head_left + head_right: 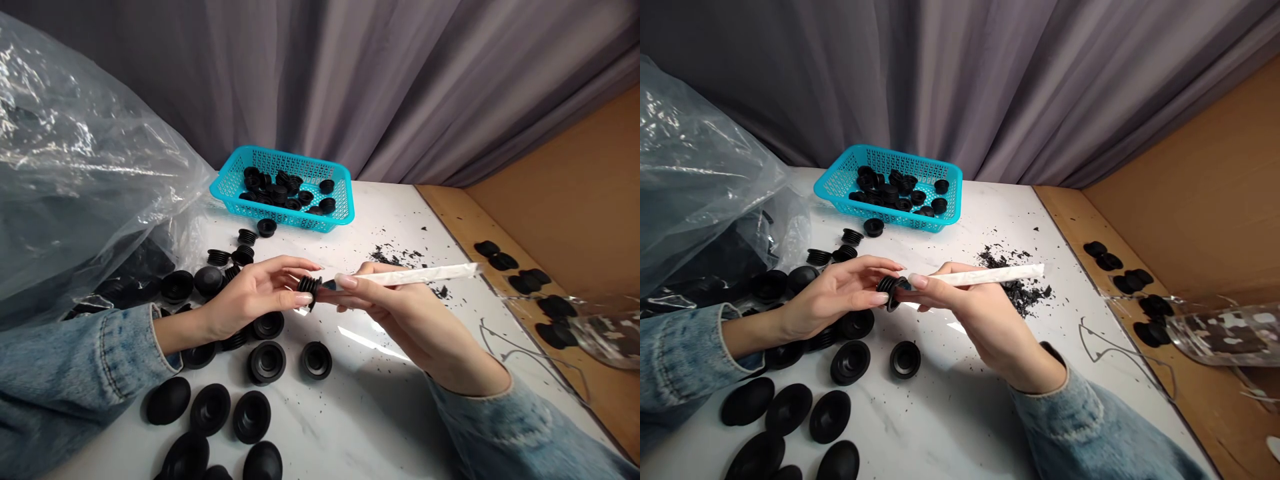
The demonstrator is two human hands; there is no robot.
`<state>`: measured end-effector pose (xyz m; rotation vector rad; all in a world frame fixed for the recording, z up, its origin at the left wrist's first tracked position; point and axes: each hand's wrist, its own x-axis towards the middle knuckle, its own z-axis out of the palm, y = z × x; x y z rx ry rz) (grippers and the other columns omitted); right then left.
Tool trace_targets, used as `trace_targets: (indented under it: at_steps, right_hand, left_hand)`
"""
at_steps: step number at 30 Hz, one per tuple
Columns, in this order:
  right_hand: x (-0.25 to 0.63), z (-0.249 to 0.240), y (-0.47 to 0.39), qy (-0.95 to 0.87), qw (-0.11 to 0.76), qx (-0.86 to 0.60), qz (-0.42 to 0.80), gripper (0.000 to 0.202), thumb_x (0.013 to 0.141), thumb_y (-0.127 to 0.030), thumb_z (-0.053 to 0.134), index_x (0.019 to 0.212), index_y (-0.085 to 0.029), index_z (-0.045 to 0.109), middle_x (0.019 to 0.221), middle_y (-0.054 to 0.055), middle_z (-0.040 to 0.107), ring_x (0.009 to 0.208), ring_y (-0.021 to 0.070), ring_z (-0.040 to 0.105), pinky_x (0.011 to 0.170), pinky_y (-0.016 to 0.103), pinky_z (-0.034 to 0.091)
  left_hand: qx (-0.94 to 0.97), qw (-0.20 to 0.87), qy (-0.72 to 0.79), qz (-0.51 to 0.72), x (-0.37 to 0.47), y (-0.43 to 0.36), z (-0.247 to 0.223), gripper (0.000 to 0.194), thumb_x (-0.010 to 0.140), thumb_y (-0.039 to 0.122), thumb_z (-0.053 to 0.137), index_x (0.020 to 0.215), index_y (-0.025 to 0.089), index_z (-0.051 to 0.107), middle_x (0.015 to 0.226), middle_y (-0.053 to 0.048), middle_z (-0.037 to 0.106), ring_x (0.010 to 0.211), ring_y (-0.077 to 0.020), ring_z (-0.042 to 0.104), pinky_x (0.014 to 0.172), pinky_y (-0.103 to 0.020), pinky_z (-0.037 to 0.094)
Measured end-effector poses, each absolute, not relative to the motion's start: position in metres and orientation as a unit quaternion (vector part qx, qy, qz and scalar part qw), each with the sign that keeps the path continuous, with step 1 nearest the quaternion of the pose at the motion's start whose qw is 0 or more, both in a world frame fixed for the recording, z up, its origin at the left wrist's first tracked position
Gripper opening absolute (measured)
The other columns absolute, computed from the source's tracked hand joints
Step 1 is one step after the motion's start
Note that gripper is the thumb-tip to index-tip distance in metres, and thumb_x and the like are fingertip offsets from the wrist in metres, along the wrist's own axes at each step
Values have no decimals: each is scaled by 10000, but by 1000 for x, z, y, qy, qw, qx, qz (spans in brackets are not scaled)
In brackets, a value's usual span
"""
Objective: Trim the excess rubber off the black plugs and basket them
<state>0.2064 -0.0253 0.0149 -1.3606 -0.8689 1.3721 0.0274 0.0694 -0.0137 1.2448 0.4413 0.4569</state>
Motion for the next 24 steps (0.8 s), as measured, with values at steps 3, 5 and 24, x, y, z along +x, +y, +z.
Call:
trace_targets:
  at_steps: [3, 5, 24]
  right_hand:
    - [207, 22, -28, -383, 494, -570, 533, 231, 731, -366, 713, 644, -188, 596, 703, 42, 732, 750, 218, 690, 691, 328, 482]
    - [210, 25, -29, -415, 490, -610, 465, 259, 745, -385, 700, 617, -196, 577, 530, 12, 680, 611, 183, 657, 678, 326, 470]
    - [230, -60, -27, -823, 233, -517, -21, 266, 927, -174, 424, 1153, -122, 556, 1155, 184, 627, 1008, 282, 609, 801, 447, 515]
  left_hand:
    - [557, 778, 204, 205, 28, 70, -13, 236, 789, 175, 606, 1019, 195, 660, 944, -36, 652, 822, -133, 591, 719, -243, 484]
    - [537, 793, 198, 207, 27, 71, -13, 232, 813, 177, 564, 1021, 187, 668, 956, -46, 655, 817, -131, 594, 699, -232, 486]
    - [565, 769, 238, 180, 25, 72, -12, 253, 741, 221, 644, 976, 134, 673, 846, -36, 646, 676, -97, 566, 623, -206, 460]
